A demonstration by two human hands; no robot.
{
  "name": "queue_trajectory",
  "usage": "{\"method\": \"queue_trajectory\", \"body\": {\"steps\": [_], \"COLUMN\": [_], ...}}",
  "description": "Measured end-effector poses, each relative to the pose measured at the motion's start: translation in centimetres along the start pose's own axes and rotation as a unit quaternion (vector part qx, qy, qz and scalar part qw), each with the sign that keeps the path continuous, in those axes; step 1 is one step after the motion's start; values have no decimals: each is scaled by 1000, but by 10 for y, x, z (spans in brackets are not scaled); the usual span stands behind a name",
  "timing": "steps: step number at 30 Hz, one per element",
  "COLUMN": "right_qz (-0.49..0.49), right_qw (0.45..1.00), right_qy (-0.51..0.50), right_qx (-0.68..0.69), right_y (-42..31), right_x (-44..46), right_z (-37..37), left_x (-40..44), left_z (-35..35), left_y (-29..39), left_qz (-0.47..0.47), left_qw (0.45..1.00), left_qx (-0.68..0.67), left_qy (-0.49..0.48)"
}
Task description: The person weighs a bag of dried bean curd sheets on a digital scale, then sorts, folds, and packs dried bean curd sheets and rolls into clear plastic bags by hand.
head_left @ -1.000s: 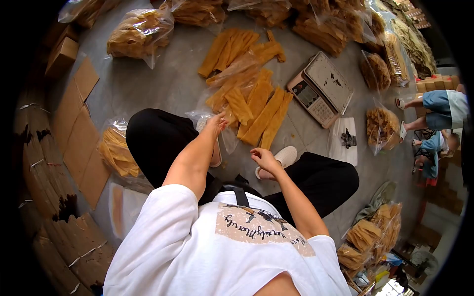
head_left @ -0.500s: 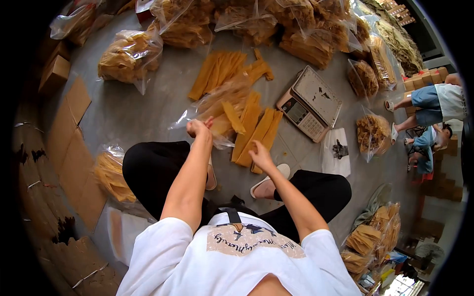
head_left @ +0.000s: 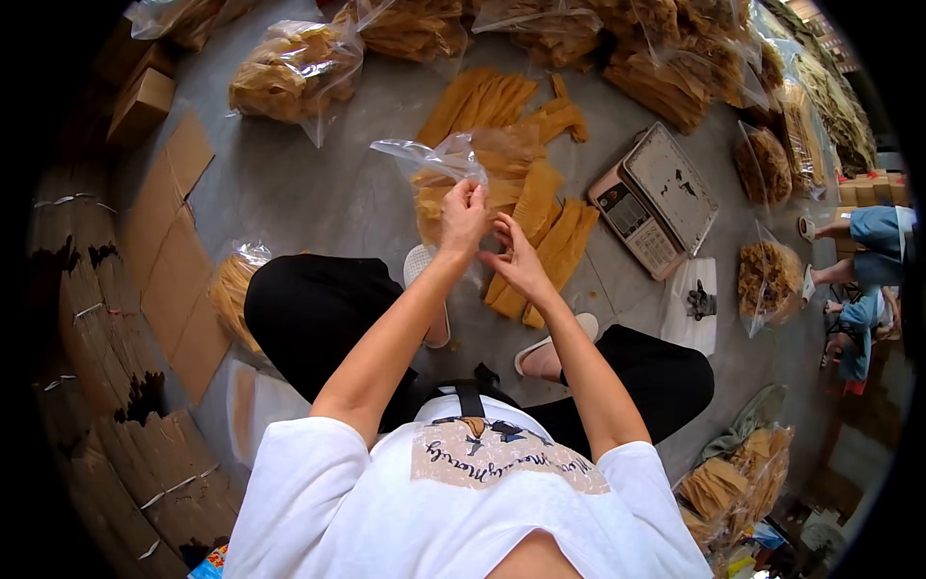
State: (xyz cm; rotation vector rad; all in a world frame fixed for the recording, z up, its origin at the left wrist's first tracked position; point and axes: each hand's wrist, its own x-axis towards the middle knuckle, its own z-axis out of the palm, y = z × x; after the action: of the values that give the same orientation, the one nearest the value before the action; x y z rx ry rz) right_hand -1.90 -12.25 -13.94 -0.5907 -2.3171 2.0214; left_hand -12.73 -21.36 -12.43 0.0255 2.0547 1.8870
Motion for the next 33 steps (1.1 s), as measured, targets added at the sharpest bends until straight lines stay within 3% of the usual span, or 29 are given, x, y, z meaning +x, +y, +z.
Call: {"method": "queue_trajectory", "body": {"steps": [1,2,4,5,7,8,9,11,12,13,15,18,20,21,23,24,26,27,28,29,30,33], "right_qz": [1,-64,-122,-121,-17,-94,-91,-117,-135,-132,-143,-169,-176,-176,-292,-339,-334,-328,-326,-258,-179,-164], "right_qw": [1000,997,977,977,982,968,967,978,980,979,980,976,970,970,914,812,795,779,778,887,960,971], "right_qy": [-1,-6,78,81,154,227,231,167,144,150,136,118,131,134,250,355,381,406,409,304,187,116], "right_qx": [-1,-46,-156,-156,-107,-48,-50,-35,-27,-27,-29,-63,-105,-106,-131,-316,-332,-348,-349,-235,-111,-130], "right_y": [-8,-14,-20,-21,-22,-27,-36,-52,-52,-55,-65,-79,-84,-87,-94,-109,-128,-131,-129,-124,-120,-111], "right_x": [-9,-17,-32,-39,-53,-58,-66,-84,-87,-92,-98,-107,-106,-105,-101,-103,-112,-118,-125,-132,-138,-147], "right_z": [3,5,12,9,-4,-2,-7,-24,-31,-35,-43,-57,-67,-68,-70,-71,-67,-63,-58,-53,-47,-26], "left_x": [-15,-28,-49,-54,-60,-64,-70,-96,-110,-124,-131,-124,-112,-113,-115,-114,-112,-113,-115,-117,-117,-135], "left_z": [2,5,7,4,-8,-19,-30,-25,-29,-34,-41,-48,-44,-41,-32,-29,-24,-25,-24,-24,-26,-20], "left_y": [21,37,57,55,50,50,46,40,49,60,64,42,40,44,58,62,66,69,71,72,69,68], "left_qz": [-60,-60,-117,-117,-102,-97,-83,93,91,256,405,480,259,260,277,278,-7,-6,-56,-105,-119,-127], "left_qw": [989,989,960,960,956,970,973,982,983,961,845,757,879,878,889,888,950,949,951,944,935,942], "left_qx": [-104,-105,-213,-212,-251,-198,-201,-163,-162,93,336,439,337,337,241,241,44,45,-39,-123,-133,-141], "left_qy": [-89,-89,-141,-144,-117,-100,-74,6,0,52,95,-58,-217,-219,-275,-275,-310,-312,-302,-289,-305,-277]}}
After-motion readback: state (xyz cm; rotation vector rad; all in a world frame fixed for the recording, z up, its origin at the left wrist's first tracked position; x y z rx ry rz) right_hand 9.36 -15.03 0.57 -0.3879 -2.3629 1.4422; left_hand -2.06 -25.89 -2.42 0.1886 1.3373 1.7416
